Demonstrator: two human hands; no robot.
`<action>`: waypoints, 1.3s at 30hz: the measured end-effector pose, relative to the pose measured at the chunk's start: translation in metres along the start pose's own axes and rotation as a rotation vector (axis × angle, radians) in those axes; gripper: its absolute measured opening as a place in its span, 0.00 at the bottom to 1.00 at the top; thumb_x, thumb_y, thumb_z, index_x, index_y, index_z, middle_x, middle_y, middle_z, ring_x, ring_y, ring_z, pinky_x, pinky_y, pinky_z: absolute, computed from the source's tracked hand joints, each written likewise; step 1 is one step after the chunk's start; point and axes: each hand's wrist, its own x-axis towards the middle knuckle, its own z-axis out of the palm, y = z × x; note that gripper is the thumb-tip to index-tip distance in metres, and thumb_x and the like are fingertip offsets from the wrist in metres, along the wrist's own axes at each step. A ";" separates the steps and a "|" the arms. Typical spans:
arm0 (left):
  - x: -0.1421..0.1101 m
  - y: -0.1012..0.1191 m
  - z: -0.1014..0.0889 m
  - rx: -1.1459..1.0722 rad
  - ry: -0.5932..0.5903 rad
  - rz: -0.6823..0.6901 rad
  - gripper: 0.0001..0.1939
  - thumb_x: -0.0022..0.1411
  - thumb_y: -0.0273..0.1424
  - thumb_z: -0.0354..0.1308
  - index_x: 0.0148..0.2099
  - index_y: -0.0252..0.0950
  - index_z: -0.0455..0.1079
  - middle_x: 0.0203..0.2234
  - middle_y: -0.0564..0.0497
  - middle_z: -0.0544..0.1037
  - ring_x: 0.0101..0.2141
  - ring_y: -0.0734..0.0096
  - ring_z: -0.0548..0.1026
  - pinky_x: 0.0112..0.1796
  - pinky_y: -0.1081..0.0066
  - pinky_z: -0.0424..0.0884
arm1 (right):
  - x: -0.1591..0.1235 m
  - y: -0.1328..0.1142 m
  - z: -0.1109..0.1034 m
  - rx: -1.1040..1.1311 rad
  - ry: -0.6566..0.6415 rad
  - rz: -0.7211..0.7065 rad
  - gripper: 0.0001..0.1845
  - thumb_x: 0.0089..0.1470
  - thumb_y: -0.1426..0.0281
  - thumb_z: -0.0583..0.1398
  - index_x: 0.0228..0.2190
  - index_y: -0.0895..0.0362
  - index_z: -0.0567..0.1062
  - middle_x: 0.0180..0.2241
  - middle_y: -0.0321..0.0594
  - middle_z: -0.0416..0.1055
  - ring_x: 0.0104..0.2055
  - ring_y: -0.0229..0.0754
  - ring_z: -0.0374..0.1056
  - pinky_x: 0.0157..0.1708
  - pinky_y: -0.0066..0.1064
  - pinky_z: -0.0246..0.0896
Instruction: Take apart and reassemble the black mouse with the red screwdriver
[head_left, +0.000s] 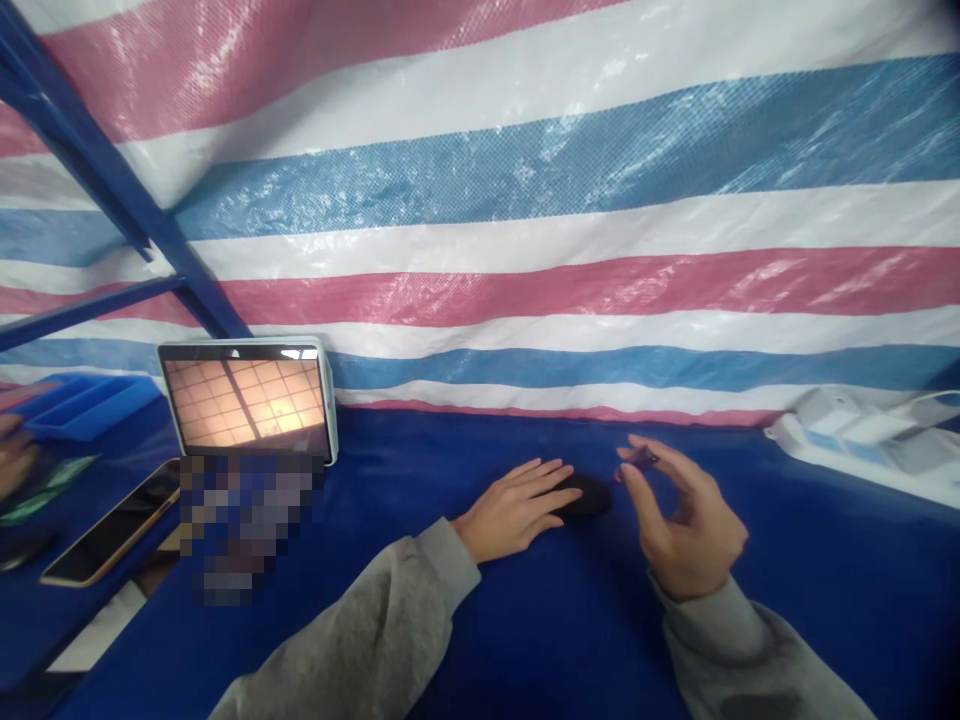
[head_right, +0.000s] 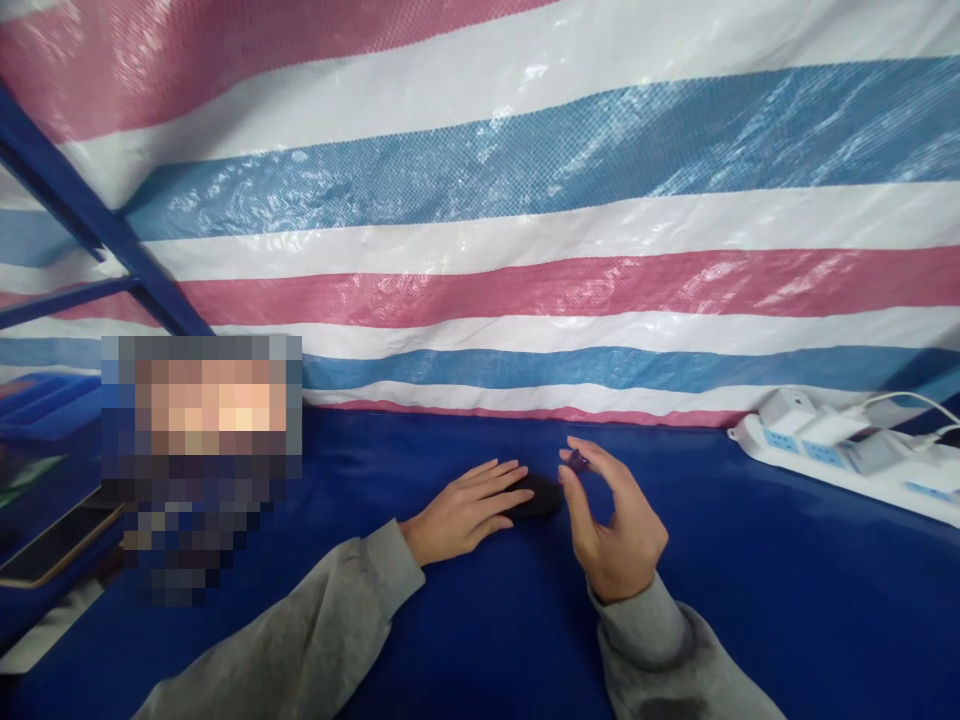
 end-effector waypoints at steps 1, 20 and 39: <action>0.000 0.000 0.000 0.004 -0.001 0.001 0.22 0.75 0.37 0.45 0.66 0.36 0.60 0.67 0.45 0.60 0.68 0.65 0.55 0.67 0.58 0.52 | 0.000 0.000 -0.001 -0.015 0.001 -0.003 0.22 0.53 0.77 0.65 0.50 0.55 0.73 0.42 0.45 0.79 0.37 0.44 0.76 0.40 0.39 0.74; -0.002 0.001 0.001 -0.014 0.050 -0.023 0.19 0.74 0.34 0.47 0.64 0.38 0.63 0.65 0.47 0.63 0.66 0.65 0.59 0.66 0.59 0.56 | 0.001 0.002 0.000 -0.019 0.017 0.049 0.14 0.57 0.74 0.62 0.47 0.58 0.75 0.39 0.46 0.79 0.33 0.43 0.76 0.37 0.39 0.74; -0.002 0.000 0.003 -0.023 0.090 0.004 0.19 0.74 0.32 0.47 0.63 0.36 0.64 0.64 0.45 0.64 0.66 0.64 0.58 0.66 0.59 0.56 | -0.006 0.006 0.001 0.012 -0.026 0.009 0.18 0.58 0.74 0.60 0.51 0.55 0.73 0.45 0.47 0.78 0.38 0.45 0.77 0.43 0.43 0.74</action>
